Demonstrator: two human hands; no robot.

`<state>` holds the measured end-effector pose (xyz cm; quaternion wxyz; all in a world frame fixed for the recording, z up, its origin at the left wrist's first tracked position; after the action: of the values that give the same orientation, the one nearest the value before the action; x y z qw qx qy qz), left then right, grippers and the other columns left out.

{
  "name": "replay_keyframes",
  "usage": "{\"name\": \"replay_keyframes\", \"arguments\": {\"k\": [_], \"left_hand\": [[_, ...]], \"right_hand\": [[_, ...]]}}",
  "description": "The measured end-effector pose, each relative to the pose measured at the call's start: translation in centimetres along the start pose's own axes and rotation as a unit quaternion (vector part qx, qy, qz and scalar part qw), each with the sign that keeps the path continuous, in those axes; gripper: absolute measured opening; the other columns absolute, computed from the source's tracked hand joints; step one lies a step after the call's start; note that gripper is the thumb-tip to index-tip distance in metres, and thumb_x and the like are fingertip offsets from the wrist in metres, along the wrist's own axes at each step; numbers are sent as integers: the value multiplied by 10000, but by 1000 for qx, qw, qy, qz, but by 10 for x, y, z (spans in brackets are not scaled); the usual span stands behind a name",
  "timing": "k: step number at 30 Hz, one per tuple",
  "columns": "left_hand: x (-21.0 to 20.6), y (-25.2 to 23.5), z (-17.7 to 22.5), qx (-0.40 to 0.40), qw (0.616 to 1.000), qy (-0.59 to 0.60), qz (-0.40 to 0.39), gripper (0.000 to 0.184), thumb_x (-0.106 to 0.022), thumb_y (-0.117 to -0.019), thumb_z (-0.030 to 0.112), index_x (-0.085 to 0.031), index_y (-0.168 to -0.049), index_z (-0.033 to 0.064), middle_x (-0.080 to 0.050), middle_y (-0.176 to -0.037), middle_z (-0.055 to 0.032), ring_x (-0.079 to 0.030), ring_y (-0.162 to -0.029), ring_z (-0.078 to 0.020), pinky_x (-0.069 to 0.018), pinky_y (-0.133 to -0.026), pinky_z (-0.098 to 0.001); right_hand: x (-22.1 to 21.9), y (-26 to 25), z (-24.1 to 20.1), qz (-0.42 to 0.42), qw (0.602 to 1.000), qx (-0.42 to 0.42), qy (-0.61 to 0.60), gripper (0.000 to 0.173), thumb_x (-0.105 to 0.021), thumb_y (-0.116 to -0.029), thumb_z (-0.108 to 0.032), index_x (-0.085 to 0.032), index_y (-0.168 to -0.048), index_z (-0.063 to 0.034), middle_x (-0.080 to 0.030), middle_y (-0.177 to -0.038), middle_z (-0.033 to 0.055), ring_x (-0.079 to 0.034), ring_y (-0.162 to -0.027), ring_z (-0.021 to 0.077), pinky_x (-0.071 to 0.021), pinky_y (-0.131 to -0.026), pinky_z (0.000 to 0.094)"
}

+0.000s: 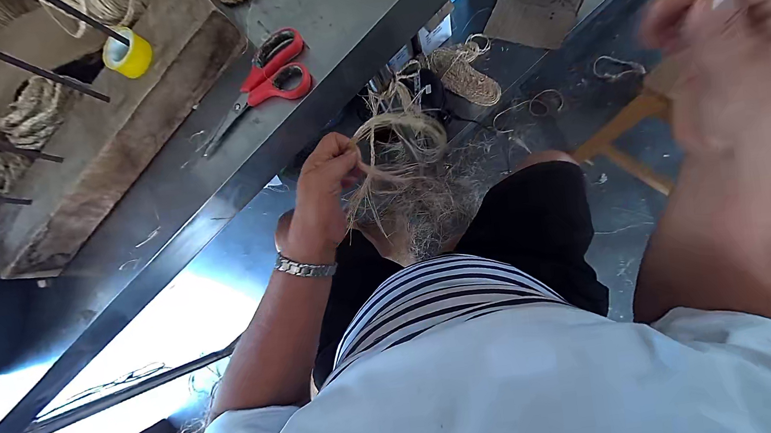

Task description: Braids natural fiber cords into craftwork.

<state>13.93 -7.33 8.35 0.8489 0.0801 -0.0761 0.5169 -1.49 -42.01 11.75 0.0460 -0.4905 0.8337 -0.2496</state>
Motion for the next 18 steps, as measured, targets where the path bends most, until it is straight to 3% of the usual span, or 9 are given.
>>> {"name": "replay_keyframes", "arguments": {"k": [2,3,5,8,10,12,13,15,18], "left_hand": [[-18,0,4,2,999,40,1,179,-439,-1015,107,-554,-896,176,-598,-826,78,-589,-786,-37,-509,-730,-229],[-26,0,7,2,998,59,3,192,-432,-1025,104,-552,-894,178,-598,-830,72,-591,-796,-45,-507,-739,-232],[-39,1,11,-8,995,100,2,205,-420,-1040,94,-550,-903,174,-598,-837,67,-592,-805,-49,-508,-753,-230],[-48,7,16,-45,990,132,0,187,-438,-1026,67,-551,-914,164,-582,-819,81,-564,-772,-18,-481,-737,-200],[-46,11,16,-63,987,146,18,193,-442,-1020,59,-567,-917,163,-586,-839,79,-569,-803,-27,-488,-778,-221],[-37,16,11,-67,978,193,37,251,-359,-1043,95,-569,-942,188,-613,-898,73,-599,-898,-68,-506,-842,-281],[-31,17,9,-68,968,239,37,305,-298,-1061,119,-575,-960,197,-632,-927,62,-616,-947,-94,-515,-875,-310],[-24,20,10,-61,930,361,20,390,-229,-1081,159,-585,-931,210,-667,-874,42,-664,-922,-127,-549,-875,-352],[-28,23,11,-38,871,489,-11,436,-184,-1104,205,-537,-849,185,-560,-681,31,-613,-677,-134,-574,-743,-343]], "right_hand": [[-75,26,-48,-153,979,115,-67,277,-568,-1042,-319,-737,-950,-120,-730,-1038,-37,-671,-1019,73,-564,-921,316],[-108,35,-66,-193,968,147,-69,262,-583,-1027,-262,-762,-976,-78,-739,-1059,14,-676,-1033,92,-570,-922,301],[-154,40,-76,-183,968,171,-4,240,-589,-1003,-140,-755,-1071,20,-722,-1117,150,-676,-1086,196,-555,-966,337],[-193,30,-52,-161,978,119,60,348,-580,-1030,-190,-668,-1249,65,-679,-1242,220,-633,-1211,326,-492,-1055,450],[-209,24,-35,-181,981,65,6,294,-539,-1054,-198,-669,-1189,29,-708,-1070,122,-682,-999,173,-555,-909,335],[-218,26,-27,-213,972,7,-103,210,-486,-1067,-127,-631,-981,-2,-592,-778,8,-565,-663,37,-496,-625,199],[-221,30,-24,-240,960,-19,-141,225,-462,-1071,-108,-606,-918,-26,-543,-709,-32,-521,-594,7,-467,-566,172],[-224,41,-21,-293,942,-37,-157,247,-456,-1074,-105,-598,-882,-43,-492,-688,-62,-453,-568,-22,-394,-532,142],[-224,56,-17,-346,925,-31,-150,255,-458,-1066,-100,-578,-844,-61,-468,-690,-75,-409,-582,-37,-344,-543,133]]}}
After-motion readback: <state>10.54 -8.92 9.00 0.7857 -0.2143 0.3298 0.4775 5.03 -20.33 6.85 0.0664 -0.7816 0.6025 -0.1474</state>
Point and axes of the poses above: each hand's wrist, its own y-axis away from the middle knuckle, its own x-axis out of the back of the hand, z = x × y, the point moved 9 cm from there along -y, towards the middle knuckle
